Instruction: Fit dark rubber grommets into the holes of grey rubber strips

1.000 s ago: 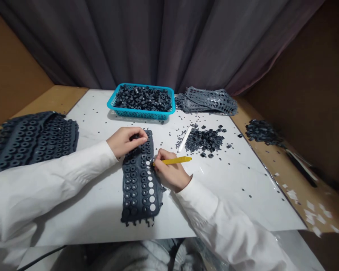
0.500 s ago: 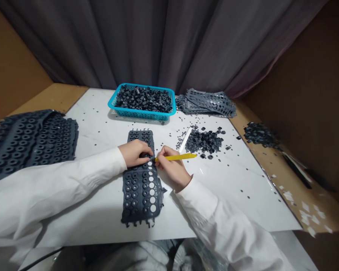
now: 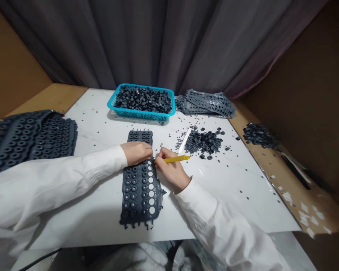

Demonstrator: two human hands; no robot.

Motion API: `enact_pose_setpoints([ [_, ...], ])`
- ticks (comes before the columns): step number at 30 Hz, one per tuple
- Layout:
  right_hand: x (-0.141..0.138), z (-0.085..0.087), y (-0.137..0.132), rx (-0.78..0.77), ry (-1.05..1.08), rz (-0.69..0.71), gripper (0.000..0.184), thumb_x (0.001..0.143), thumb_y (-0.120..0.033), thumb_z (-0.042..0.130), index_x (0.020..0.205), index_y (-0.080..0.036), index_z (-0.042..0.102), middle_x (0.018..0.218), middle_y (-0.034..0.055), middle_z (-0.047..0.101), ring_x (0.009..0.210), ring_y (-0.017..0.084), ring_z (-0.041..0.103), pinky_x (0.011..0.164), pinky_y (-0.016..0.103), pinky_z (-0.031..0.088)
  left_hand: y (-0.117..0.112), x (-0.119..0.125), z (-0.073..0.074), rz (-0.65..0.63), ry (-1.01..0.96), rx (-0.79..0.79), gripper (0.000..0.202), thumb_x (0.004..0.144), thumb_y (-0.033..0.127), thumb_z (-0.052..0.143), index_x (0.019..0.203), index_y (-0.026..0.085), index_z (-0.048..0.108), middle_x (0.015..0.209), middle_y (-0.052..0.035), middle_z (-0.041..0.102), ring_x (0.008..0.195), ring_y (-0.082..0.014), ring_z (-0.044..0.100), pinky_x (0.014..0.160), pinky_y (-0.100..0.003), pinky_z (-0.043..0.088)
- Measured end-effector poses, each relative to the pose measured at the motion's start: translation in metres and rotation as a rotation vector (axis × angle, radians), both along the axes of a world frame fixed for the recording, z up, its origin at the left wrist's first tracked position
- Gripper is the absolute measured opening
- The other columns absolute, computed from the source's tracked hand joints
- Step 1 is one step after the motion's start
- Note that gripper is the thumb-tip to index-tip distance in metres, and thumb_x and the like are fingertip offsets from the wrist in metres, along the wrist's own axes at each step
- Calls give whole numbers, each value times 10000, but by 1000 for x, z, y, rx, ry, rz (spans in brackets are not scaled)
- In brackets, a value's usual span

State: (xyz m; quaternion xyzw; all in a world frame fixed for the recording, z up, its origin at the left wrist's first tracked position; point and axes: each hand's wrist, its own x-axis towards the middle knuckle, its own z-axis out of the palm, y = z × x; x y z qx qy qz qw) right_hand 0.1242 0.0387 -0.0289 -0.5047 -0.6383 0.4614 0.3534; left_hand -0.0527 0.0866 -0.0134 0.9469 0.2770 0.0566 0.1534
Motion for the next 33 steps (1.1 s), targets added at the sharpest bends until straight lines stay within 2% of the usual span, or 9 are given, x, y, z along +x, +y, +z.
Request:
enact_pose_setpoints([
  [3, -1, 1, -1, 19, -17, 5, 140, 754, -182, 458, 624, -203, 410, 526, -48, 502, 516, 111, 455, 520, 223, 330, 1, -9, 8, 108, -220, -50, 226, 878, 238, 412, 831, 148, 614, 806, -64, 632, 754, -156, 581, 731, -250, 455],
  [7, -1, -6, 0, 5, 36, -2, 137, 751, -189, 470, 627, -204, 412, 550, -46, 508, 530, 113, 465, 512, 222, 331, 11, -15, 33, 442, -420, -70, 242, 814, 357, 526, 823, 145, 644, 780, -32, 661, 715, -158, 583, 716, -268, 458],
  [9, 0, -8, 0, -9, 78, -8, 120, 739, -183, 481, 634, -204, 427, 566, -44, 521, 541, 115, 478, 513, 221, 341, 22, -18, 42, 553, -484, -109, 278, 774, 394, 569, 833, 136, 655, 756, -23, 660, 694, -153, 575, 688, -262, 453],
  [12, 0, -7, -1, -52, 160, -39, 100, 729, -170, 482, 639, -203, 452, 559, -44, 538, 524, 113, 486, 509, 221, 361, 48, -26, 47, 628, -501, -100, 299, 751, 399, 582, 857, 132, 664, 753, -22, 655, 676, -141, 554, 663, -254, 442],
  [16, -2, -5, -1, -101, 292, -89, 114, 747, -187, 477, 635, -200, 469, 532, -41, 541, 470, 102, 469, 474, 214, 363, 102, -29, 53, 716, -417, 94, 267, 747, 349, 582, 875, 134, 676, 751, -23, 650, 664, -139, 537, 675, -261, 435],
  [19, -3, -6, -1, -101, 346, -104, 123, 751, -190, 483, 630, -200, 465, 522, -44, 541, 452, 95, 461, 462, 206, 354, 144, -17, 61, 708, -366, 218, 251, 763, 296, 561, 906, 121, 670, 816, -50, 668, 748, -164, 573, 742, -271, 445],
  [23, -2, -10, 0, -87, 346, -84, 122, 754, -183, 481, 633, -199, 468, 516, -44, 541, 452, 94, 459, 463, 201, 356, 180, 20, 61, 577, -287, 261, 238, 776, 242, 541, 939, 118, 664, 949, -78, 679, 871, -180, 595, 850, -284, 439],
  [28, -1, -11, 2, -72, 297, -87, 101, 739, -170, 478, 643, -200, 471, 518, -41, 552, 463, 102, 480, 476, 205, 362, 197, 64, 48, 480, -185, 263, 261, 737, 168, 552, 960, 123, 681, 1022, -89, 669, 989, -202, 588, 933, -285, 414],
  [33, -3, -12, 3, -86, 310, -96, 101, 742, -183, 481, 643, -201, 474, 518, -36, 562, 462, 108, 488, 461, 207, 370, 202, 70, 47, 498, -87, 251, 328, 686, 149, 568, 989, 131, 694, 1038, -89, 680, 1006, -239, 599, 939, -301, 426],
])
